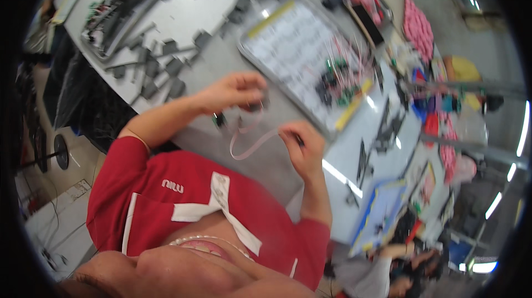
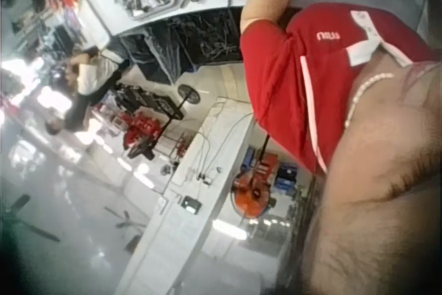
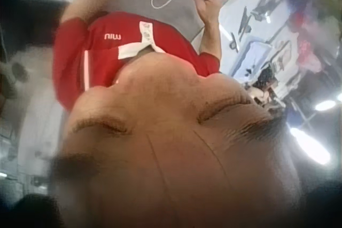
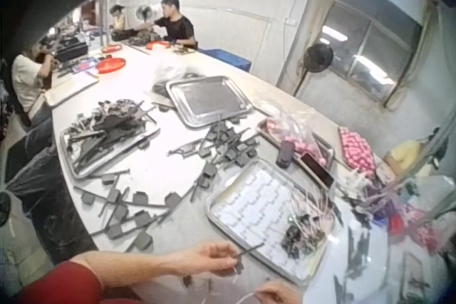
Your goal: Assembling small electronic components and wiring onto plastic parts at a workshop table.
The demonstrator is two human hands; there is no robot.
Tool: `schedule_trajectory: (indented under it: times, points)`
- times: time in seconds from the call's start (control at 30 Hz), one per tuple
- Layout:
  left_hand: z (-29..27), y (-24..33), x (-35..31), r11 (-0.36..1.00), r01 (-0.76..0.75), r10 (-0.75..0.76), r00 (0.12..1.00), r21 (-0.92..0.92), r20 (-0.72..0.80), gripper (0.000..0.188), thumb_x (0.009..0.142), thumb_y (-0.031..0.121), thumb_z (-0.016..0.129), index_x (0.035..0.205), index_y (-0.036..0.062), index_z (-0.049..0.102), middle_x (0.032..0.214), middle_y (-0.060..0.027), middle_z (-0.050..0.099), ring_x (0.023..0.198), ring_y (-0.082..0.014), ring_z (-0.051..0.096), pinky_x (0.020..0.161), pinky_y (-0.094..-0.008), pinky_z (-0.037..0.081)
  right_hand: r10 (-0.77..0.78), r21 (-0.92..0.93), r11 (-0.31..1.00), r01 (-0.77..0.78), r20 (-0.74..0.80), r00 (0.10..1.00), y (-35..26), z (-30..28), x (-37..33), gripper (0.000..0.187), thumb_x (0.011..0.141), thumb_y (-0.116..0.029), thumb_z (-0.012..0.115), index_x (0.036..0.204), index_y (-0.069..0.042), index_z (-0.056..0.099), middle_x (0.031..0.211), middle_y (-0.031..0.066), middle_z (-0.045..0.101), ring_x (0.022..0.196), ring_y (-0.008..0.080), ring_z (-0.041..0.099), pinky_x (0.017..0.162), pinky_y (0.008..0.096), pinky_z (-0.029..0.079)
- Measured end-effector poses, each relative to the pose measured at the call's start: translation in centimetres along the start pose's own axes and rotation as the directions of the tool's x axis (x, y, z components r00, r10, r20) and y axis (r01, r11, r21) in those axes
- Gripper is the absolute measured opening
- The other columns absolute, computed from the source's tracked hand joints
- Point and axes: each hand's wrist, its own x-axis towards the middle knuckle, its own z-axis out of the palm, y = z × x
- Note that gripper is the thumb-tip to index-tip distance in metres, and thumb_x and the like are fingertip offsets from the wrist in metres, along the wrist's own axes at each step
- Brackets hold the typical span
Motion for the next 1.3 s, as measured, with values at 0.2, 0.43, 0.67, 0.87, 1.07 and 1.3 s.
schedule_trajectory:
  times: [0.2,0.43,0.67,0.87,1.07,1.3]
  points:
    - [1.9,2.4,-0.3,0.999,0.001,-0.003,0.999,0.041,0.041,0.033,0.089,0.009,0.051,0.119,0.0047,0.042,0.110,-0.0095,0.060,0.095,-0.0133,0.058,0.065,-0.0251,0.053,-0.187,-0.144,0.966,0.213,0.177,0.966,-4.2,-0.4,2.5,0.022,0.068,0.007,0.067,0.086,-0.006,0.063,0.079,0.0080,0.062,0.069,0.0229,0.061,0.058,0.0297,0.048]
    - [1.8,1.9,-1.0,0.997,-0.069,0.073,0.980,-0.032,0.185,0.034,0.091,0.013,0.050,0.123,0.0018,0.047,0.105,-0.0056,0.059,0.090,-0.0100,0.058,0.064,-0.0221,0.053,-0.303,-0.180,0.923,0.341,0.210,0.930,-6.1,-0.1,4.9,0.016,0.073,0.004,0.068,0.087,-0.003,0.065,0.083,0.0069,0.062,0.067,0.0118,0.058,0.053,0.0211,0.045]
    - [2.5,2.4,-1.8,0.989,-0.126,0.141,0.958,-0.074,0.251,0.034,0.095,0.026,0.045,0.119,0.0026,0.052,0.098,-0.0056,0.063,0.084,-0.0092,0.061,0.068,-0.0210,0.050,-0.490,-0.419,0.733,0.536,0.222,0.843,-8.7,0.1,6.0,0.028,0.063,0.011,0.065,0.086,-0.005,0.065,0.087,0.0055,0.062,0.072,0.0180,0.062,0.058,0.0266,0.050]
    - [3.2,3.3,-2.4,0.997,-0.058,0.067,0.966,-0.046,0.252,0.036,0.096,0.031,0.042,0.114,0.0022,0.055,0.095,-0.0058,0.064,0.081,-0.0111,0.062,0.057,-0.0204,0.047,-0.562,-0.620,0.586,0.522,0.153,0.813,-6.7,-0.8,6.1,0.031,0.059,0.007,0.064,0.085,-0.009,0.064,0.087,0.0031,0.062,0.071,0.0183,0.062,0.056,0.0268,0.050]
    - [2.9,3.7,-2.1,1.000,0.020,-0.016,0.964,-0.014,0.266,0.038,0.096,0.032,0.041,0.114,0.0017,0.055,0.089,-0.0067,0.063,0.075,-0.0117,0.060,0.056,-0.0226,0.046,-0.579,-0.662,0.491,0.566,0.237,0.780,-5.9,-1.6,6.2,0.029,0.060,0.003,0.063,0.086,-0.010,0.064,0.086,0.0022,0.063,0.069,0.0170,0.061,0.054,0.0265,0.049]
    - [3.4,2.8,-1.3,0.972,-0.088,0.039,0.975,0.220,0.218,0.029,0.093,0.019,0.047,0.114,0.0003,0.055,0.086,0.0001,0.063,0.064,-0.0043,0.052,0.051,-0.0206,0.045,-0.551,-0.689,0.456,0.563,0.278,0.787,-5.7,-2.1,5.0,0.034,0.057,0.002,0.061,0.088,-0.011,0.066,0.086,0.0028,0.064,0.067,0.0167,0.060,0.054,0.0260,0.048]
